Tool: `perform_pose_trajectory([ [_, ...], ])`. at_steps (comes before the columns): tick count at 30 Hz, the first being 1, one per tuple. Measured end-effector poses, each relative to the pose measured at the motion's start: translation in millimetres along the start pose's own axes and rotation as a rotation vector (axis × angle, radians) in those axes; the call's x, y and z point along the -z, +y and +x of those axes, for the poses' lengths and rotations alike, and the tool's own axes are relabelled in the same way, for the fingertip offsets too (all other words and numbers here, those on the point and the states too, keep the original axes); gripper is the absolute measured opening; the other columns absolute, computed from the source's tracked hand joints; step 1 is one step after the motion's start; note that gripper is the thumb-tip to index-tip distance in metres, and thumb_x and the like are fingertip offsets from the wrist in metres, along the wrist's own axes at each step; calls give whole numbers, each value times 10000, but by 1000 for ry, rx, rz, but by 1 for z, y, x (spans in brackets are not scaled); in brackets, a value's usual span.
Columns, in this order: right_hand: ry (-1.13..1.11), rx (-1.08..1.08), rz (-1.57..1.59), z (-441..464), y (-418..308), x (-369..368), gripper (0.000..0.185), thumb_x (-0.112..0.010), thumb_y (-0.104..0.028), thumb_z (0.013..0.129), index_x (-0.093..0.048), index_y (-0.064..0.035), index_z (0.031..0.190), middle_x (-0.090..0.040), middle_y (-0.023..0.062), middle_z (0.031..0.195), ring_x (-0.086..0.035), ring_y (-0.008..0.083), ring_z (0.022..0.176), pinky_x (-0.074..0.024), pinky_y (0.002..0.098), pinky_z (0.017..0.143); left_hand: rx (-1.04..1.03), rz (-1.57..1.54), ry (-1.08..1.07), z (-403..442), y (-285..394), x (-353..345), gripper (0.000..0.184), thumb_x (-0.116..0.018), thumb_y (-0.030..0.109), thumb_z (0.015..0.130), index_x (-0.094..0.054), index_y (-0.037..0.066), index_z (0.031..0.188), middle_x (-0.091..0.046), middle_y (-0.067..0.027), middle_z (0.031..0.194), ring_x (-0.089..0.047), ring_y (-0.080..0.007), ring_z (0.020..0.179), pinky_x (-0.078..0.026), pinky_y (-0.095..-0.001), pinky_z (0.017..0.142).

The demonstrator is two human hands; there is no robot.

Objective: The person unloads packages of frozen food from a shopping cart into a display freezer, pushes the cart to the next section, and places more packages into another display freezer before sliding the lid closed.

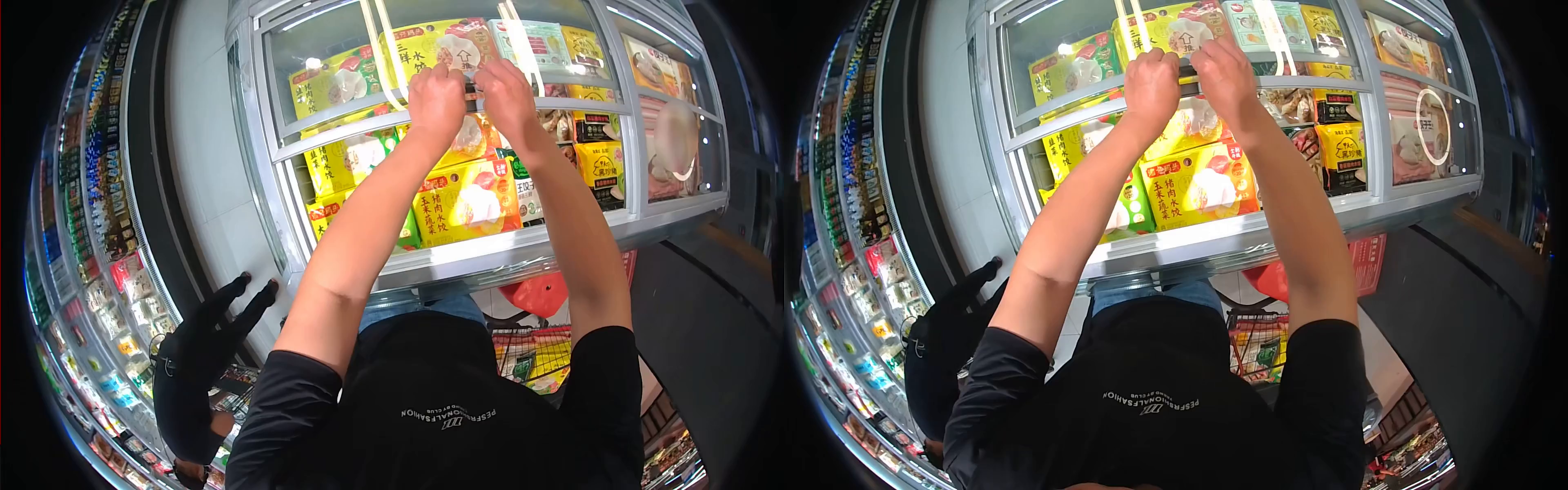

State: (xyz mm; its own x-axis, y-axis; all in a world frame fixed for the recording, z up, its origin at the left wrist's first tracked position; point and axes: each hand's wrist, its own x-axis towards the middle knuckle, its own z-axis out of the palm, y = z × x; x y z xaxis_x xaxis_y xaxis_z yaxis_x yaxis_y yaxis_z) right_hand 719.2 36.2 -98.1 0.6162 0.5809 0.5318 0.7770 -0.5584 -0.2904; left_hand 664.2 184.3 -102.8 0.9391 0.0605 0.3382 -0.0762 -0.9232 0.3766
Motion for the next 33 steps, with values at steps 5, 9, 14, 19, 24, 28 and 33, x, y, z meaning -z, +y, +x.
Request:
perform_pose_trajectory([
  [5,15,-38,-19,22,14,-16,43,-605,-44,744,-644,-62,740,-569,85,782,-607,303,841,-526,429,734,-51,34,41,28,-16,-4,61,-633,93,795,-662,72,746,-633,-120,783,-627,-322,817,-493,-446,742],
  [9,11,-54,-28,35,21,-23,70,-609,-44,752,-674,-66,764,-602,85,814,-623,293,867,-533,420,766,-22,4,48,40,-27,-12,55,-677,93,782,-677,60,739,-631,-131,775,-630,-333,822,-496,-452,745],
  [14,61,-6,-21,43,35,-30,75,-614,-46,747,-686,-67,742,-649,80,866,-648,285,929,-543,416,806,-39,-35,-21,58,-34,-7,69,-718,52,756,-670,26,713,-643,-162,788,-650,-370,800,-517,-481,722],
  [19,23,-49,-90,38,34,-34,57,-639,-93,736,-696,-83,740,-663,76,880,-646,279,930,-542,409,803,-10,-43,-154,62,-38,-7,55,-690,83,774,-718,35,771,-684,-169,847,-676,-361,847,-537,-468,777],
  [24,-43,-290,-342,37,-9,-39,119,-640,-133,781,-739,-82,821,-663,63,918,-594,268,1019,-494,405,904,22,-21,-145,64,-39,-13,82,-701,96,778,-725,21,801,-696,-202,865,-680,-391,825,-543,-478,753],
  [28,-18,-552,-405,28,-45,-64,429,-569,-146,909,-604,58,1284,-551,201,1358,-500,345,1291,-364,450,1117,22,-41,-137,67,-41,-12,137,-703,127,775,-725,2,826,-702,-231,882,-680,-414,825,-544,-480,747],
  [33,-174,-622,-209,-6,-86,-47,473,-511,-123,953,-522,66,1386,-412,235,1531,-385,374,1429,-283,493,1187,105,102,-283,68,-25,5,188,-744,204,789,-745,49,895,-720,-200,903,-694,-390,872,-547,-481,769],
])
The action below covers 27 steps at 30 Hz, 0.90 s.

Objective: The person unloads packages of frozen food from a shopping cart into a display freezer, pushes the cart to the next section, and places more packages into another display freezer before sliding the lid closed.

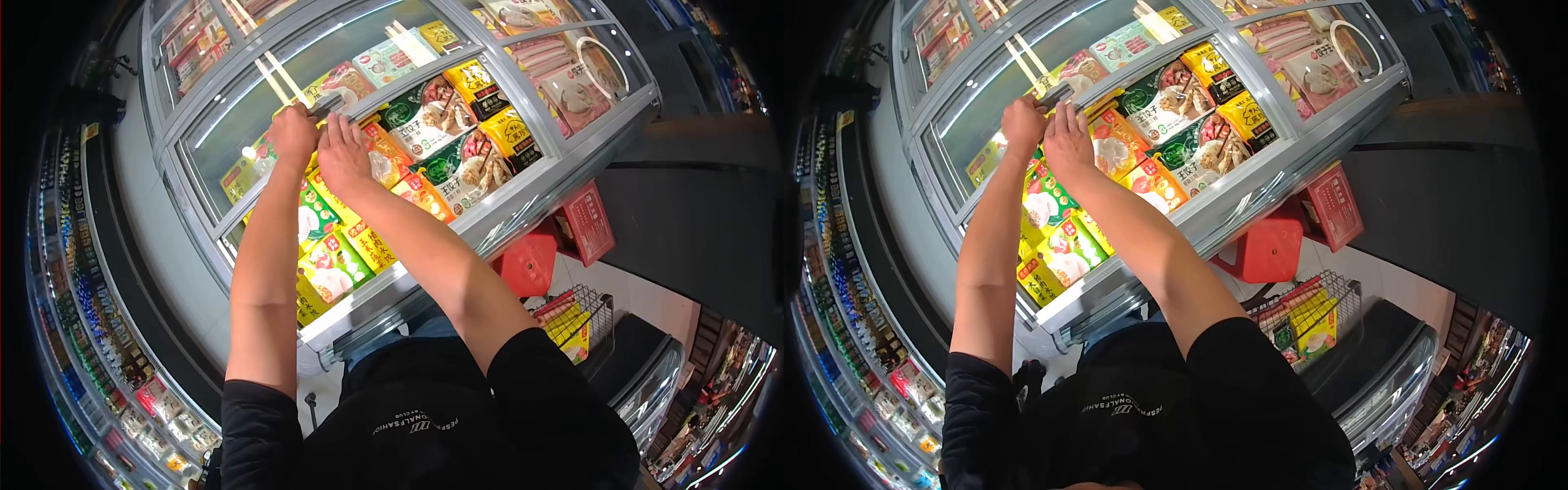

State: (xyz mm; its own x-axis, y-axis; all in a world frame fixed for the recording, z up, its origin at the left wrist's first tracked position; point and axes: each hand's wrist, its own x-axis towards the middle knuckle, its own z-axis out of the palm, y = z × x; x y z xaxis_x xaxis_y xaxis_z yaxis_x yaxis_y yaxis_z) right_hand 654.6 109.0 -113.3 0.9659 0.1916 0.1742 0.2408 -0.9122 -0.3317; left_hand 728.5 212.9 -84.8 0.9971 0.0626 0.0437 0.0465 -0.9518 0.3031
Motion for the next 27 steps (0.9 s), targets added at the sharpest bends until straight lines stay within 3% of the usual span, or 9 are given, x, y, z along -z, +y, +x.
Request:
perform_pose_trajectory([
  [4,-123,111,2,-61,-18,37,471,-506,-124,948,-527,69,1377,-408,239,1531,-385,383,1427,-271,501,1191,-85,112,-13,1,3,6,177,-744,217,813,-749,64,901,-727,-180,954,-701,-380,904,-550,-480,790],
  [8,-107,169,120,-123,-43,72,411,-520,-117,938,-567,59,1306,-453,230,1494,-390,378,1429,-277,501,1194,-86,319,-223,2,16,19,255,-728,237,841,-742,43,1006,-726,-176,1015,-687,-363,1005,-538,-460,869],
  [11,-112,196,296,-165,-49,94,461,-572,-10,854,-556,33,1313,-438,237,1500,-411,376,1414,-307,522,1177,-142,211,-148,-28,14,25,387,-742,256,849,-685,22,1153,-715,-189,1060,-677,-379,1022,-541,-463,864],
  [14,-40,196,403,-204,-45,117,473,-592,6,834,-551,41,1305,-460,234,1481,-411,372,1417,-325,518,1165,-211,45,-36,-90,36,51,501,-763,261,848,-621,19,1263,-702,-193,1103,-668,-374,1031,-534,-472,864],
  [16,-18,188,392,-231,-33,134,403,-601,-28,854,-584,42,1250,-484,228,1455,-454,374,1380,-352,503,1149,-254,-242,-65,-131,36,46,481,-779,234,847,-634,12,1249,-715,-185,1036,-680,-381,955,-535,-477,812],
  [20,67,99,334,-308,3,162,351,-609,-60,873,-609,36,1211,-551,218,1369,-546,377,1270,-434,470,1075,-209,-553,-327,-252,79,72,394,-792,207,854,-675,10,1175,-703,-153,827,-657,-287,655,-518,-383,620],
  [22,116,-37,300,-352,20,181,378,-659,-39,828,-613,36,1195,-600,199,1284,-593,372,1182,-476,459,1002,-215,-693,-478,-308,95,74,340,-791,198,862,-691,0,1119,-682,-144,789,-618,-238,610,-497,-354,597],
  [27,307,-437,103,-468,43,224,382,-728,8,773,-629,-4,1141,-642,153,1162,-627,353,1048,-505,431,908,-480,-796,-910,-408,135,66,242,-754,165,895,-691,-4,1056,-647,-149,726,-622,-245,614,-501,-350,608],
])
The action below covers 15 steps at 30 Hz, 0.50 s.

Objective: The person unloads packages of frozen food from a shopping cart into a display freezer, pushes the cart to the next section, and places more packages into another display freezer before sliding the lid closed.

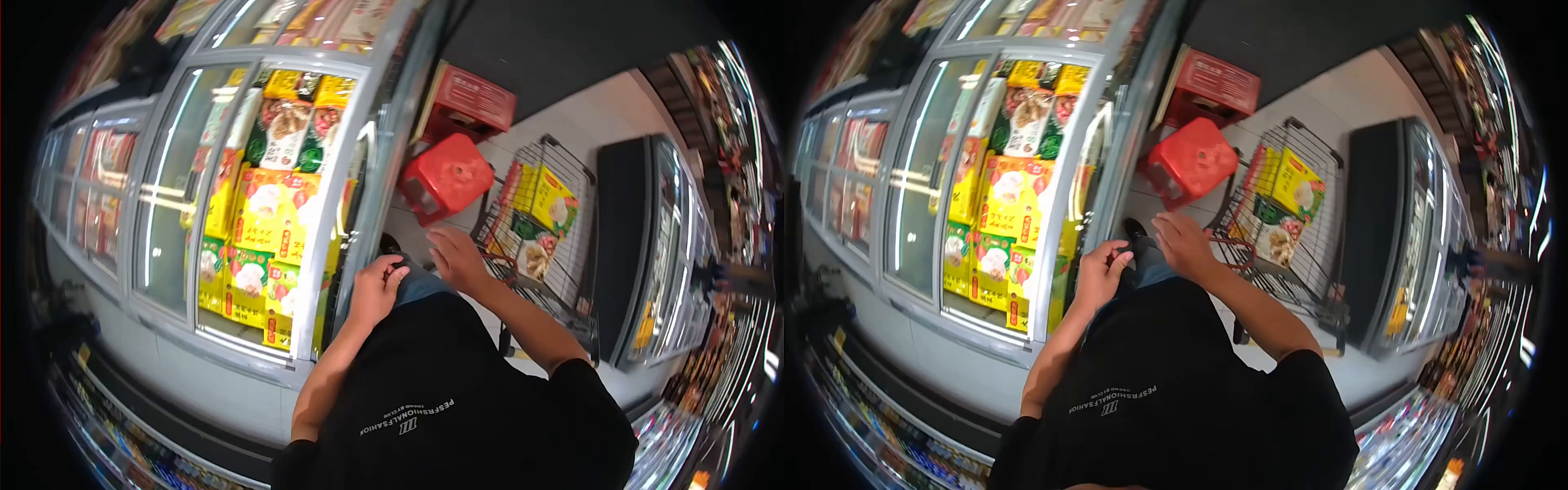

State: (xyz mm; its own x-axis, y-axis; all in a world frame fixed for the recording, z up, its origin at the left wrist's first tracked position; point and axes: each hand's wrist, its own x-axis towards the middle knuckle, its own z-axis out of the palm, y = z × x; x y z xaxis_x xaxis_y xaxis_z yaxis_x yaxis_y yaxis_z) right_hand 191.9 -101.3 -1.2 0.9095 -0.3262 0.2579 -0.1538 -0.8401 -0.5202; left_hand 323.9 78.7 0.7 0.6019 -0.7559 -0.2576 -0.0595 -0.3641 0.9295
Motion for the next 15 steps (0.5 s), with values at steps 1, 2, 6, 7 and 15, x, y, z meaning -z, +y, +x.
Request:
perform_pose_trajectory([
  [1,46,-72,-16,-19,9,12,368,-726,8,774,-630,-6,1129,-647,151,1129,-628,354,1034,-508,434,894,-42,-29,-98,-1,-7,-20,204,-734,162,911,-696,4,1034,-653,-150,713,-646,-249,623,-509,-349,613],
  [2,93,-134,-57,-36,16,24,356,-725,8,775,-632,-8,1119,-648,152,1111,-628,354,1024,-509,435,886,-59,-17,-186,-1,-2,-36,196,-726,166,917,-698,8,1030,-660,-152,713,-658,-250,630,-513,-350,614],
  [6,235,-347,-109,-87,47,59,318,-720,8,784,-639,-18,1091,-647,158,1074,-625,358,1000,-513,433,855,-142,88,-444,13,49,-78,205,-696,208,939,-702,17,1013,-683,-163,732,-681,-288,658,-522,-367,638],
  [7,262,-404,-104,-95,54,67,311,-717,9,787,-640,-22,1087,-646,160,1074,-624,359,999,-515,432,848,-170,114,-492,20,59,-89,211,-693,215,941,-702,17,1012,-683,-164,733,-680,-295,659,-522,-371,641],
  [15,171,-1007,-14,-220,188,116,107,-737,-75,799,-674,-6,851,-685,173,814,-704,318,809,-559,406,716,-147,152,-882,74,94,-207,380,-689,217,953,-610,-4,1251,-697,-116,909,-640,-131,744,-518,-307,700],
])
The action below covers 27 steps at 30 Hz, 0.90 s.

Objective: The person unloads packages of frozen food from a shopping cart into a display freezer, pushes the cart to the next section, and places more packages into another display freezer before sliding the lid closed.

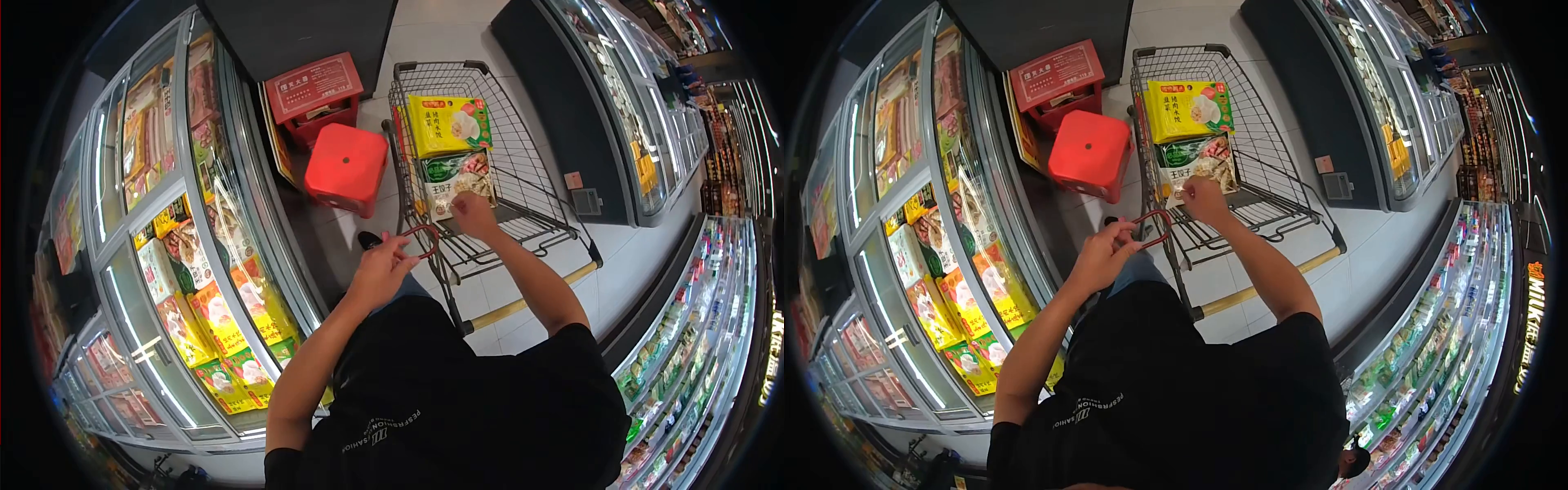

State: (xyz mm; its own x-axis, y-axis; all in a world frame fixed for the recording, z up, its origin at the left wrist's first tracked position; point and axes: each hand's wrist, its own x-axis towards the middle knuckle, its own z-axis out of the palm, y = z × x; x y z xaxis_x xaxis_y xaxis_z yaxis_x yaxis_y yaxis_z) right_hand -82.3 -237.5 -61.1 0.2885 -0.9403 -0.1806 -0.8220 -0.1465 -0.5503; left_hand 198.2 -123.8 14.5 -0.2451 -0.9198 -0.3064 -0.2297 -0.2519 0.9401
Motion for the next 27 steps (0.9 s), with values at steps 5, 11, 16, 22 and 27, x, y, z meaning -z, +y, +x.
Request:
perform_pose_trajectory([
  [5,-167,-365,-362,36,187,-12,356,-773,-261,797,-655,11,996,-703,225,996,-681,406,949,-556,484,824,144,-228,-96,105,-26,-94,748,-756,373,878,-451,-53,1413,-646,-211,1239,-680,-276,1035,-538,-390,870],
  [11,-186,-764,-302,64,269,-26,600,-804,-359,783,-582,81,1125,-678,292,1112,-679,411,1034,-557,475,869,675,-247,-88,244,-130,-182,1030,-830,359,791,-242,-122,1486,-518,-312,1383,-592,-367,1212,-489,-412,1004],
  [16,-108,-877,36,75,303,-60,742,-814,-399,773,-530,137,1201,-680,284,1110,-688,362,1035,-557,429,868,928,-45,215,285,-158,-207,1034,-818,240,793,-141,-77,1508,-293,-304,1546,-392,-425,1396,-400,-403,1128],
  [22,56,-700,306,65,363,-107,598,-767,-352,830,-565,100,1166,-689,254,1068,-704,305,932,-559,402,801,1122,-159,279,306,-200,-246,759,-687,172,879,-285,45,1510,-357,-178,1552,-418,-413,1385,-429,-412,1108],
  [27,29,-706,171,70,356,-97,492,-725,-312,860,-580,70,1133,-681,203,998,-687,279,861,-547,389,745,1144,-100,264,305,-156,-214,470,-632,131,887,-504,12,1323,-551,-223,1381,-563,-366,1275,-483,-441,1039],
])
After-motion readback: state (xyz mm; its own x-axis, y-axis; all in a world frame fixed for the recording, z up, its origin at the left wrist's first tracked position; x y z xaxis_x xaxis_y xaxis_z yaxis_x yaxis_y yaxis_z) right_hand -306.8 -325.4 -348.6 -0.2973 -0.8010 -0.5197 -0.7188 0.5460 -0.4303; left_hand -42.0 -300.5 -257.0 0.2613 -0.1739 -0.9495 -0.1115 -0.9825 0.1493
